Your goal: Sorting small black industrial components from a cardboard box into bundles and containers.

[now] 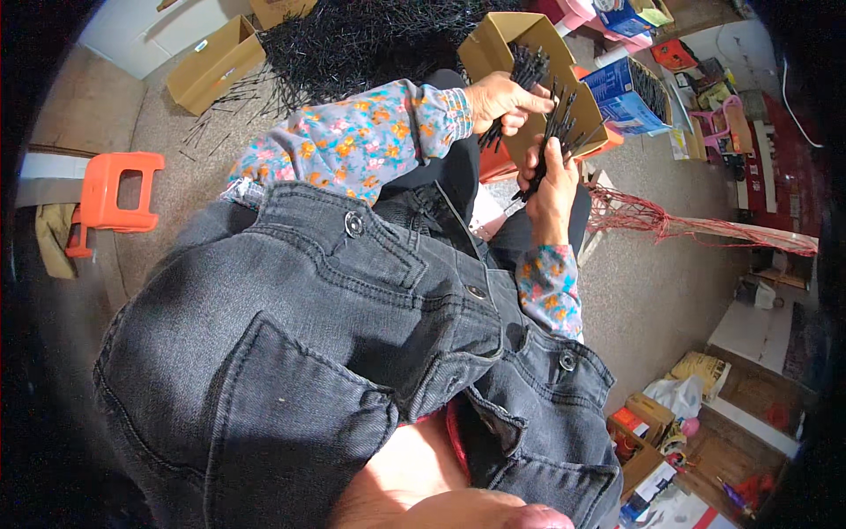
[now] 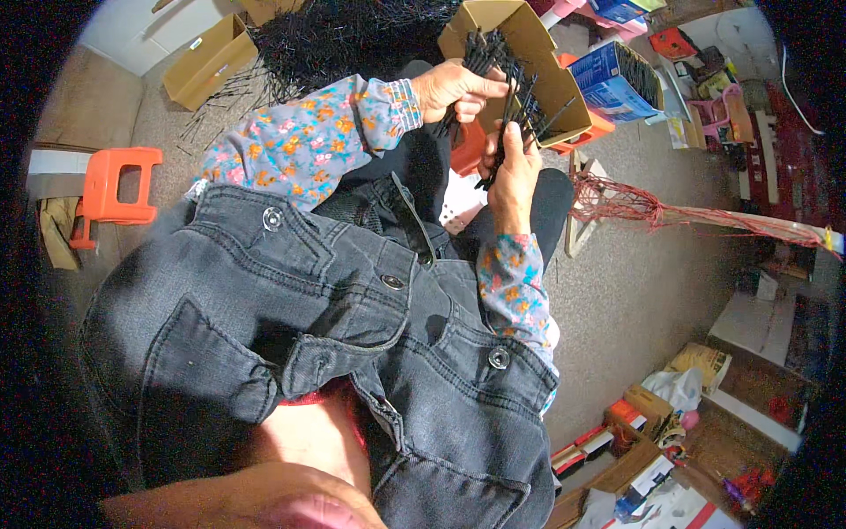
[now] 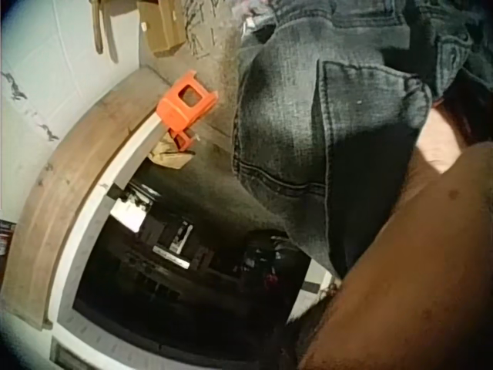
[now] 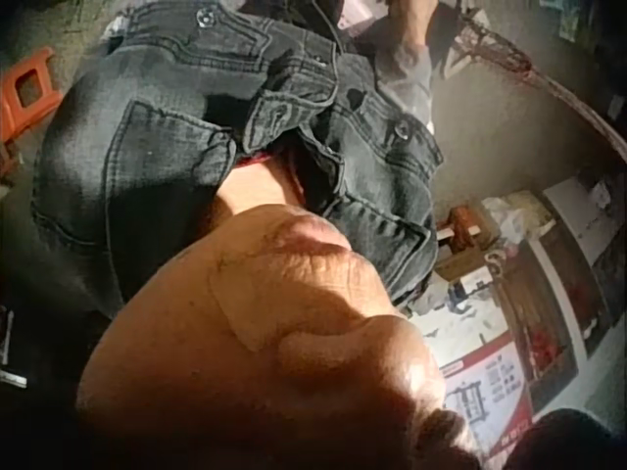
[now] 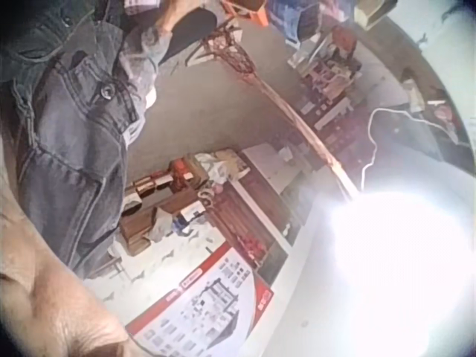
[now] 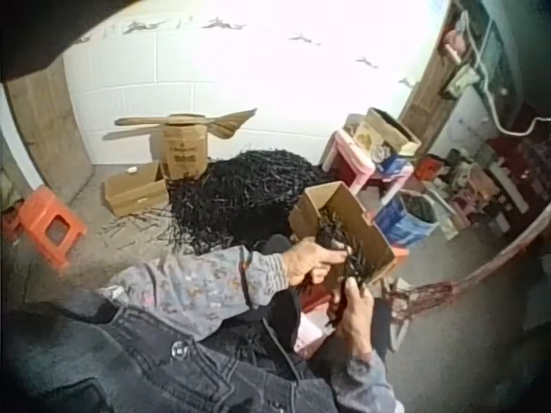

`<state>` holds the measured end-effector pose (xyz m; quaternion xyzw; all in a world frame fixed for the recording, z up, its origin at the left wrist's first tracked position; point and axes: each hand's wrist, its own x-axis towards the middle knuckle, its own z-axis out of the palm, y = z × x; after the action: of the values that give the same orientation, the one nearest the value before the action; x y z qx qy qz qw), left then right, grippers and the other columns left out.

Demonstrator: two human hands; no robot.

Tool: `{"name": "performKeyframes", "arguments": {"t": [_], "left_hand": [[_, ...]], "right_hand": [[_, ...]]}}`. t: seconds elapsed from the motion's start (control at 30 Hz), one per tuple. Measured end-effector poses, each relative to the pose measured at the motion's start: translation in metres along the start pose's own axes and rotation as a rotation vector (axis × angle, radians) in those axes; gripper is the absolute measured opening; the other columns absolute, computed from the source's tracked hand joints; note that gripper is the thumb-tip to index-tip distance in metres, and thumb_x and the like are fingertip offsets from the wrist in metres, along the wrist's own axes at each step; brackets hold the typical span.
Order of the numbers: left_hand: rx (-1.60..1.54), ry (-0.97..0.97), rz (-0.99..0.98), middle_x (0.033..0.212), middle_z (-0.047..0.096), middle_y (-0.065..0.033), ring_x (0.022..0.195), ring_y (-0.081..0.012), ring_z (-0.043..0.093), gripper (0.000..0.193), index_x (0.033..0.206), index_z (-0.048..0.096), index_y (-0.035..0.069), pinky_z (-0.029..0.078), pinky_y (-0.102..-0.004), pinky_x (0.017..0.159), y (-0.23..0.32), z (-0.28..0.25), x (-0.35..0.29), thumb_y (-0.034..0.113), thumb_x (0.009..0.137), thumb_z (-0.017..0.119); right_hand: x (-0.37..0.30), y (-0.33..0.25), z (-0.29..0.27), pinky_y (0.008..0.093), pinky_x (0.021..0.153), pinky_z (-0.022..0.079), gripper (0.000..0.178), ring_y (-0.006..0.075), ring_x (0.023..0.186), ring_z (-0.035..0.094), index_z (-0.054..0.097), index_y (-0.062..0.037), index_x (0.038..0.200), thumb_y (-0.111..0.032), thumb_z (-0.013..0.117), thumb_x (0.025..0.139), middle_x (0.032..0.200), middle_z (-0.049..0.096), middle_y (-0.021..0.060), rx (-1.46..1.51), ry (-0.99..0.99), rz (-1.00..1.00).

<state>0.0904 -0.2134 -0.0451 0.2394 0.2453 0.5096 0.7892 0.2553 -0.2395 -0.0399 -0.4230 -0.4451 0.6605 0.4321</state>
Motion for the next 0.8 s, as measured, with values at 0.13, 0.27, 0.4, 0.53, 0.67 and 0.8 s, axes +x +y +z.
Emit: {"name": "performKeyframes", "arguments": {"t": [0.13, 0.27, 0.4, 0.53, 0.67, 0.8], "left_hand": [[0.089, -0.022, 0.006, 0.051, 0.038, 0.0072, 0.039, -0.0034, 0.031, 0.013, 0.081, 0.056, 0.013, 0.024, -0.0204, 0.037, -0.002, 0.000, -0.003, 0.015, 0.077, 0.068], [0.096, 0.010, 0.037, 0.051, 0.039, 0.0070, 0.039, -0.0036, 0.033, 0.014, 0.078, 0.056, 0.014, 0.024, -0.0202, 0.037, -0.005, -0.002, 0.000, 0.016, 0.076, 0.069], [0.080, 0.009, 0.074, 0.051, 0.039, 0.0067, 0.039, -0.0035, 0.033, 0.014, 0.077, 0.056, 0.013, 0.025, -0.0200, 0.037, -0.004, 0.001, -0.001, 0.016, 0.076, 0.069], [0.066, -0.005, 0.128, 0.054, 0.043, 0.0056, 0.042, -0.0034, 0.036, 0.014, 0.076, 0.056, 0.012, 0.026, -0.0192, 0.037, 0.000, -0.004, 0.003, 0.019, 0.077, 0.069], [0.050, 0.047, 0.163, 0.065, 0.051, 0.0046, 0.048, -0.0028, 0.041, 0.016, 0.079, 0.058, 0.011, 0.030, -0.0173, 0.038, 0.005, -0.005, 0.005, 0.024, 0.078, 0.067], [0.113, 0.002, 0.155, 0.073, 0.056, 0.0030, 0.050, -0.0028, 0.042, 0.019, 0.085, 0.060, 0.009, 0.031, -0.0176, 0.039, 0.008, -0.002, 0.002, 0.026, 0.079, 0.066]], "right_hand": [[0.000, 0.000, 0.002, 0.0216, 0.036, 0.033, 0.020, 0.0089, 0.044, 0.040, 0.052, -0.0046, 0.092, -0.024, 0.048, 0.090, 0.060, 0.048, 0.0011, -0.007, -0.001, 0.003], [0.000, 0.000, 0.001, 0.0218, 0.036, 0.033, 0.022, 0.0100, 0.046, 0.041, 0.050, -0.0033, 0.094, -0.025, 0.048, 0.090, 0.061, 0.047, 0.0019, -0.027, -0.038, 0.014], [-0.002, -0.003, 0.003, 0.0218, 0.037, 0.033, 0.022, 0.0100, 0.046, 0.040, 0.050, -0.0031, 0.094, -0.025, 0.048, 0.090, 0.061, 0.046, 0.0017, -0.012, -0.011, 0.028], [-0.001, -0.001, 0.003, 0.0218, 0.037, 0.033, 0.023, 0.0100, 0.046, 0.040, 0.050, -0.0029, 0.094, -0.025, 0.048, 0.090, 0.060, 0.045, 0.0014, -0.018, -0.020, 0.028], [-0.001, 0.000, 0.001, 0.0215, 0.037, 0.032, 0.022, 0.0097, 0.046, 0.040, 0.050, -0.0033, 0.093, -0.025, 0.048, 0.090, 0.060, 0.045, 0.0011, -0.028, -0.014, 0.026], [-0.001, 0.001, 0.001, 0.0212, 0.037, 0.032, 0.021, 0.0094, 0.045, 0.040, 0.051, -0.0035, 0.092, -0.025, 0.049, 0.090, 0.060, 0.045, 0.0009, -0.044, 0.003, 0.018]]}}
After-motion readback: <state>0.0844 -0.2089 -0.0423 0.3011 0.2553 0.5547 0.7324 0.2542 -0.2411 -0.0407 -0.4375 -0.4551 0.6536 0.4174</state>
